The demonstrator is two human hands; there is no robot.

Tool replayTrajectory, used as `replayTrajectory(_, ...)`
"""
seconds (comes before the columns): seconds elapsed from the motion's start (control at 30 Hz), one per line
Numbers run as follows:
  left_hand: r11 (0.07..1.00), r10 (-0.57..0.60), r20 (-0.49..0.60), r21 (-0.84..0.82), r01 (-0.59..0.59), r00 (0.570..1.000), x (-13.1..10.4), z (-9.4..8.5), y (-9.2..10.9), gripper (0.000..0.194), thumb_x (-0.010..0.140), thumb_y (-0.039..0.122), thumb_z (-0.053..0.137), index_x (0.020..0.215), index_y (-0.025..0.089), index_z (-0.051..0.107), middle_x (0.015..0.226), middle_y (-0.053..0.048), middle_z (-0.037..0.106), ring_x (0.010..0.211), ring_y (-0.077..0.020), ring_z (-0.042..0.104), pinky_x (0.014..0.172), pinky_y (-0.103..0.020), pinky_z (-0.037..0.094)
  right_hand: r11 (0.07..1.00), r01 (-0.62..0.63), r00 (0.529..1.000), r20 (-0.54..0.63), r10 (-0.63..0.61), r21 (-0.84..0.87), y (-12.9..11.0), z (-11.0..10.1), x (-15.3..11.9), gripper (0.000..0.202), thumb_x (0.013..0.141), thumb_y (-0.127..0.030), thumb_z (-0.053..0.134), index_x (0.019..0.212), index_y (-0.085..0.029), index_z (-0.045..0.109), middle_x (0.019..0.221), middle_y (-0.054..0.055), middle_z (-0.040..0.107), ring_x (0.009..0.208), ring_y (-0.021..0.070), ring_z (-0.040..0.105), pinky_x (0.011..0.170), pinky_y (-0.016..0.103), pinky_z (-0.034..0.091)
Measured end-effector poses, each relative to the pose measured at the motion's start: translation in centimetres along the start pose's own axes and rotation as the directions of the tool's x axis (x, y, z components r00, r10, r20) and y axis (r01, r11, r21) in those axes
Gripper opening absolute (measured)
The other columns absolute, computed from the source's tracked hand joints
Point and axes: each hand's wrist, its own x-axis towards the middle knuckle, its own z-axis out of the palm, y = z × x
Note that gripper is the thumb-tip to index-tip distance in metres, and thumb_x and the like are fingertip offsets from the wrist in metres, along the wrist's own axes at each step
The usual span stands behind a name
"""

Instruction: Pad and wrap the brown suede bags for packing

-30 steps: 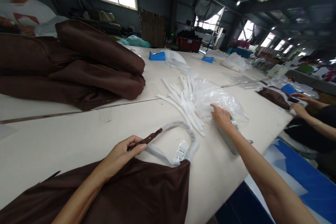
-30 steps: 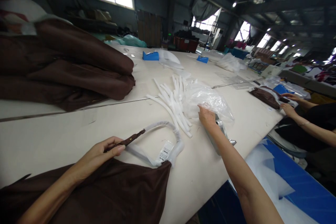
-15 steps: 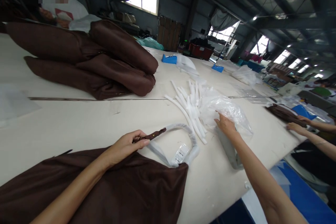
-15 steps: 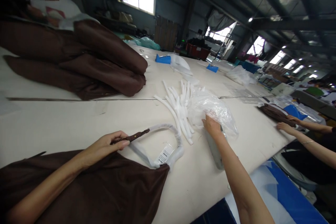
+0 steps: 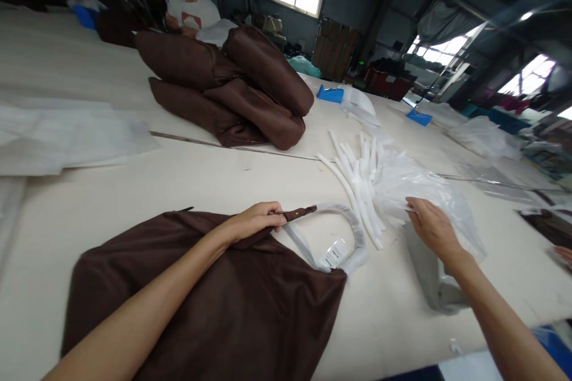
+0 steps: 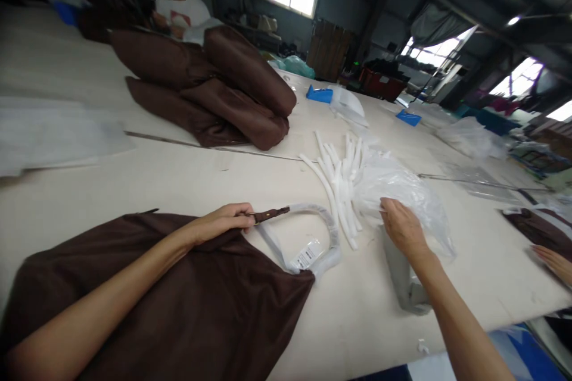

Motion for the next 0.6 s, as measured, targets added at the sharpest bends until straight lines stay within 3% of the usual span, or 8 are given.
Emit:
replayTrajectory(0.1, 0.999, -0.004, 0.005, -0.035, 0.004, 1.000, -0.3, 0.0, 0.1, 0.028, 0.069, 0.047, 0.067, 0.074, 0.020, 0.061, 0.067, 0.002, 0.055, 0.066, -0.0184, 0.049, 0.063, -0.027, 0.037, 0.986, 0.126, 0.969, -0.229, -0.097, 0.113, -2.6, -2.7, -1.4, 0.026, 0.092, -0.028, 0.043, 0.110, -0.021, 0.061, 0.100, 0.011, 0.071, 0.086, 0.0238, 0.067, 0.080, 0.035, 0.050)
replayTrajectory(0.17, 0.998, 0.005, 0.007, -0.061, -0.004, 1.000, -0.4, 0.1, 0.1, 0.030, 0.068, 0.048, 0.068, 0.079, 0.020, 0.061, 0.068, 0.001, 0.056, 0.066, -0.0180, 0.049, 0.063, -0.027, 0.037, 0.972, 0.082, 0.959, -0.282, -0.017, 0.220, -5.0, -4.5, -1.7, 0.027, 0.093, -0.037, 0.047, 0.108, -0.023, 0.063, 0.095, 0.009, 0.072, 0.077, 0.0221, 0.068, 0.074, 0.033, 0.050)
replayTrajectory(0.2, 0.997, 0.011, 0.005, -0.074, -0.011, 1.000, -0.4, 0.1, 0.2, 0.032, 0.069, 0.049, 0.067, 0.080, 0.020, 0.061, 0.069, 0.001, 0.056, 0.065, -0.0175, 0.049, 0.062, -0.027, 0.037, 0.951, 0.022, 0.967, -0.249, 0.059, 0.309, -6.4, -5.1, -1.6, 0.027, 0.091, -0.042, 0.050, 0.104, -0.023, 0.065, 0.090, 0.008, 0.072, 0.072, 0.0215, 0.067, 0.070, 0.032, 0.050)
replayTrajectory(0.27, 0.995, 0.024, -0.005, -0.099, -0.025, 1.000, -0.5, 0.0, 0.2, 0.033, 0.071, 0.051, 0.067, 0.081, 0.020, 0.060, 0.070, 0.001, 0.056, 0.065, -0.0169, 0.048, 0.063, -0.027, 0.037, 0.825, -0.155, 0.981, -0.011, 0.192, 0.543, -9.4, -5.6, -0.7, 0.030, 0.087, -0.049, 0.055, 0.095, -0.023, 0.067, 0.078, 0.005, 0.070, 0.064, 0.0203, 0.064, 0.060, 0.031, 0.048)
replayTrajectory(0.33, 0.992, 0.034, -0.013, -0.121, -0.035, 0.999, -0.6, -0.1, 0.2, 0.034, 0.073, 0.052, 0.066, 0.079, 0.020, 0.057, 0.069, 0.001, 0.055, 0.066, -0.0164, 0.048, 0.063, -0.027, 0.037, 0.604, -0.365, 0.928, 0.326, 0.178, 0.709, -12.5, -4.7, 0.7, 0.030, 0.081, -0.050, 0.061, 0.084, -0.021, 0.067, 0.069, 0.003, 0.067, 0.057, 0.0183, 0.060, 0.051, 0.028, 0.045)
replayTrajectory(0.4, 0.989, 0.038, -0.019, -0.139, -0.041, 0.999, -0.6, -0.2, 0.1, 0.036, 0.075, 0.054, 0.064, 0.077, 0.019, 0.054, 0.069, 0.001, 0.054, 0.064, -0.0152, 0.047, 0.062, -0.026, 0.035, 0.417, -0.504, 0.844, 0.534, 0.054, 0.756, -15.6, -2.7, 2.2, 0.027, 0.074, -0.046, 0.067, 0.072, -0.018, 0.065, 0.062, 0.001, 0.063, 0.052, 0.0153, 0.056, 0.046, 0.025, 0.041)
replayTrajectory(0.47, 0.987, 0.039, -0.027, -0.155, -0.043, 0.999, -0.6, -0.3, -0.1, 0.038, 0.078, 0.056, 0.062, 0.077, 0.020, 0.051, 0.069, 0.001, 0.054, 0.062, -0.0139, 0.046, 0.061, -0.025, 0.034, 0.315, -0.558, 0.802, 0.596, -0.031, 0.767, -18.5, -0.3, 3.5, 0.025, 0.069, -0.040, 0.071, 0.066, -0.017, 0.062, 0.054, -0.001, 0.058, 0.046, 0.0121, 0.050, 0.043, 0.023, 0.037)
replayTrajectory(0.6, 0.981, 0.036, -0.056, -0.190, -0.046, 0.998, -0.6, -0.3, -0.4, 0.040, 0.082, 0.059, 0.059, 0.077, 0.020, 0.049, 0.066, 0.002, 0.054, 0.061, -0.0135, 0.047, 0.061, -0.025, 0.035, 0.202, -0.572, 0.797, 0.597, -0.095, 0.795, -23.2, 3.6, 4.6, 0.019, 0.068, -0.035, 0.071, 0.067, -0.018, 0.063, 0.042, -0.004, 0.048, 0.039, 0.0120, 0.046, 0.038, 0.023, 0.036)
